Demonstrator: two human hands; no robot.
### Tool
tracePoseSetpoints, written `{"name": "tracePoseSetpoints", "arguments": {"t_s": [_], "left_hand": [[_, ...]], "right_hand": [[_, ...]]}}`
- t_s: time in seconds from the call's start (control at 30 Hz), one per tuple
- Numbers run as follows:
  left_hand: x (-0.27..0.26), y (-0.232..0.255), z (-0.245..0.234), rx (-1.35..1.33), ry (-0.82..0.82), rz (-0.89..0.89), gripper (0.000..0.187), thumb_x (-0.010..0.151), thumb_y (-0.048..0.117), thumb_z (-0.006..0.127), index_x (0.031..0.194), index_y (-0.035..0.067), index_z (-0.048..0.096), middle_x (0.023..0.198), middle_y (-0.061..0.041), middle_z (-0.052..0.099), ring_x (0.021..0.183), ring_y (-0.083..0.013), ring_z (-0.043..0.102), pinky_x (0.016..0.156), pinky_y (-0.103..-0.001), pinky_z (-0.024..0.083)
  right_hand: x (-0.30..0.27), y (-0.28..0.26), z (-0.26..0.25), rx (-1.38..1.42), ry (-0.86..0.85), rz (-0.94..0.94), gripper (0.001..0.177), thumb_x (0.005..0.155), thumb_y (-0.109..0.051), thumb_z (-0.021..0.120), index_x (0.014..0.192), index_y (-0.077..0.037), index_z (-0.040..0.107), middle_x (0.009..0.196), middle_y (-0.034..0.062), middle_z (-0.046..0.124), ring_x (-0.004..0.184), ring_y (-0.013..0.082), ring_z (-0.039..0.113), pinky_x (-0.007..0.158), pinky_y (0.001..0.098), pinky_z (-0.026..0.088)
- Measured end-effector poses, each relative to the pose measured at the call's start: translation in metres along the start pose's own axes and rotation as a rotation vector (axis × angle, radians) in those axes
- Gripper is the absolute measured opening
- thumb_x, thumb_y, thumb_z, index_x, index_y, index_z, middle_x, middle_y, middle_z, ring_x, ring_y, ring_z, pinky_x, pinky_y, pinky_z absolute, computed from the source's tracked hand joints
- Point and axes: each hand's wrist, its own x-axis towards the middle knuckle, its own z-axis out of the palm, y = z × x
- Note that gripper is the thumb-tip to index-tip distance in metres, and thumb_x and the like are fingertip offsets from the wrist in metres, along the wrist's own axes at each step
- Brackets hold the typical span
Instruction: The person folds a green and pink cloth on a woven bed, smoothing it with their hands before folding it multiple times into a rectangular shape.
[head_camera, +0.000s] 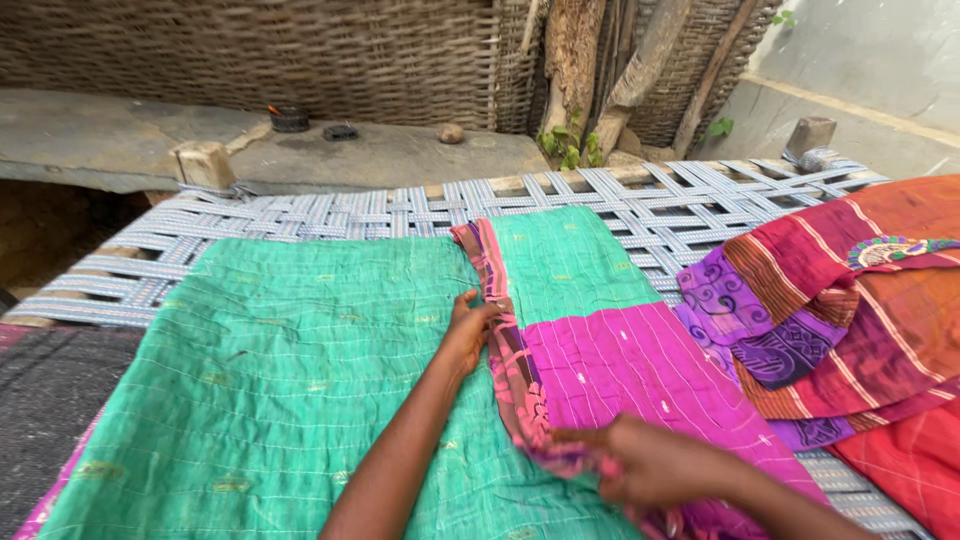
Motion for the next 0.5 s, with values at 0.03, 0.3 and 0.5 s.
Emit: {"name": "tracePoseSetpoints", "arguments": {"t_s": [0.03,0.3,0.5], "left_hand": [[0.001,0.003,0.001,0.012,0.004,0.008,0.084,0.082,0.008,0.075,0.149,0.009,0.024,0.113,-0.016,0.071,0.091,-0.0213,0.071,0.076,-0.037,0.06],[-0.001,0.017,0.015,-0.026,-0.026,0.017,0.078,0.084,0.011,0.074,0.149,0.013,0.029,0.112,-0.014,0.068,0.088,-0.0208,0.072,0.075,-0.038,0.063],[0.029,0.034,0.006,-0.006,0.007,0.247,0.082,0.068,-0.014,0.069,0.141,0.014,0.046,0.1,-0.014,0.066,0.078,-0.0226,0.069,0.069,-0.039,0.061]], "right_hand": [[-0.003,-0.001,-0.012,0.045,0.02,-0.025,0.083,0.077,-0.003,0.059,0.156,-0.026,0.048,0.066,0.003,0.065,0.053,0.012,0.064,0.055,0.026,0.055],[-0.041,-0.023,-0.031,0.343,0.192,-0.033,0.077,0.082,-0.006,0.058,0.155,-0.029,0.054,0.053,-0.0035,0.055,0.041,0.0077,0.054,0.042,0.0245,0.048],[-0.039,-0.03,0.013,0.349,0.317,-0.122,0.077,0.086,-0.014,0.059,0.159,-0.037,0.05,0.069,-0.0041,0.061,0.046,0.0065,0.055,0.044,0.0243,0.048]]}}
